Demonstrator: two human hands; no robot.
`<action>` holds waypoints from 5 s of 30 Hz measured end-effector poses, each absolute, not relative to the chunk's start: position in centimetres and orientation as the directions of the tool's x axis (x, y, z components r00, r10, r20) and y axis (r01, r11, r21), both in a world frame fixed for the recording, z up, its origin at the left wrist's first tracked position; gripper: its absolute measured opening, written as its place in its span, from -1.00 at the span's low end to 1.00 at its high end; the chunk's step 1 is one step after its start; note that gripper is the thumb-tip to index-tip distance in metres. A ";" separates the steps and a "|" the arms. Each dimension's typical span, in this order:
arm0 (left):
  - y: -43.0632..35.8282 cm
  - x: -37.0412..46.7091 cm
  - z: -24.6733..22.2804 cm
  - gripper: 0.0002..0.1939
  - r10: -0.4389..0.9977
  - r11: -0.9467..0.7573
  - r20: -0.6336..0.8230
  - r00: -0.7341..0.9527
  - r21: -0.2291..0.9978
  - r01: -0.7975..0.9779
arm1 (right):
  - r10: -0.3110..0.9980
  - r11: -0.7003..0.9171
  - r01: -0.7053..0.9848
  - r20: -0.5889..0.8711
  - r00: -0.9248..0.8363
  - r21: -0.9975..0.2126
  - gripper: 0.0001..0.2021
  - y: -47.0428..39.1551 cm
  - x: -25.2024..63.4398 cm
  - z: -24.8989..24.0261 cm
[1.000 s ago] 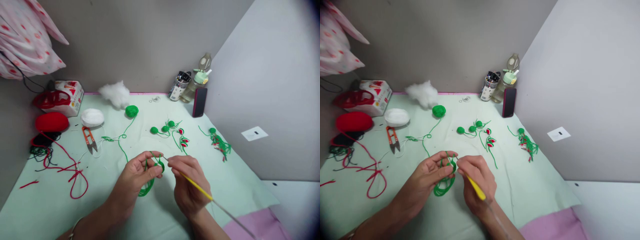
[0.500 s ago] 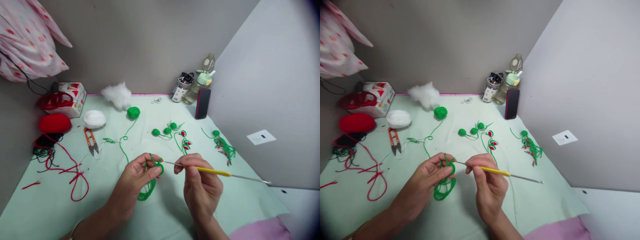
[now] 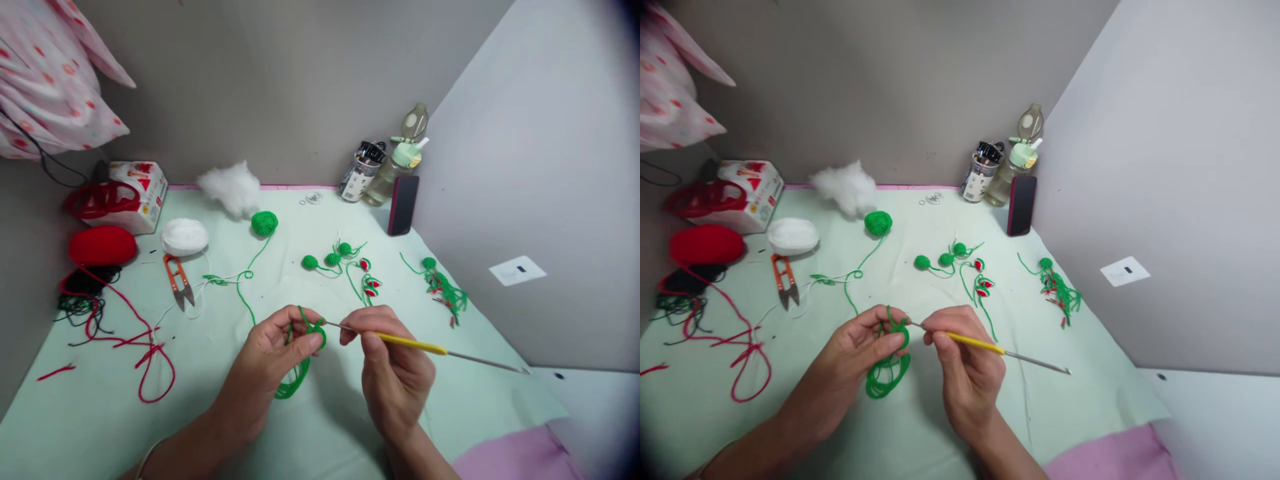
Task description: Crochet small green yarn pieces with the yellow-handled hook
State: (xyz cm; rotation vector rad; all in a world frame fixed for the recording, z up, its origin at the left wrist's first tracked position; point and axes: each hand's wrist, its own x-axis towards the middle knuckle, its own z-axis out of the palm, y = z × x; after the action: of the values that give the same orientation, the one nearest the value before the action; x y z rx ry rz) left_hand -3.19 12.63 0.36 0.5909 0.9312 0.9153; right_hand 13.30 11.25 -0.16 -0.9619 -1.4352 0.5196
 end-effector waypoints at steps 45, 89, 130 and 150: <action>12.5 -3.6 1.3 -0.37 0.900 0.430 -0.332 0.283 0.782 -0.450 | 0.979 0.200 -0.365 0.197 0.046 -0.909 -0.91 12.4 12.8 -1.2; 13.1 -4.1 2.0 -0.45 0.774 0.619 -0.360 0.520 0.602 -0.505 | 0.692 0.674 0.529 0.691 -0.207 -0.516 -0.70 10.4 14.1 0.7; 12.6 -3.8 1.4 -0.69 0.858 0.502 -0.363 0.363 0.744 -0.442 | 0.924 0.380 -0.100 0.372 0.084 -0.920 -0.89 11.9 13.5 0.5; 12.9 -4.2 1.7 -0.71 0.900 0.420 -0.317 0.300 0.818 -0.394 | 0.870 0.493 0.107 0.492 -0.044 -0.863 -0.80 11.3 14.3 1.2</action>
State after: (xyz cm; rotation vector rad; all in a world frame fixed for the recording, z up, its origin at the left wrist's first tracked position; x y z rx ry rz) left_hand -4.15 12.89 1.69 0.6934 0.8762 0.9559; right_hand 14.30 11.33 1.23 -0.8890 -1.5043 0.7724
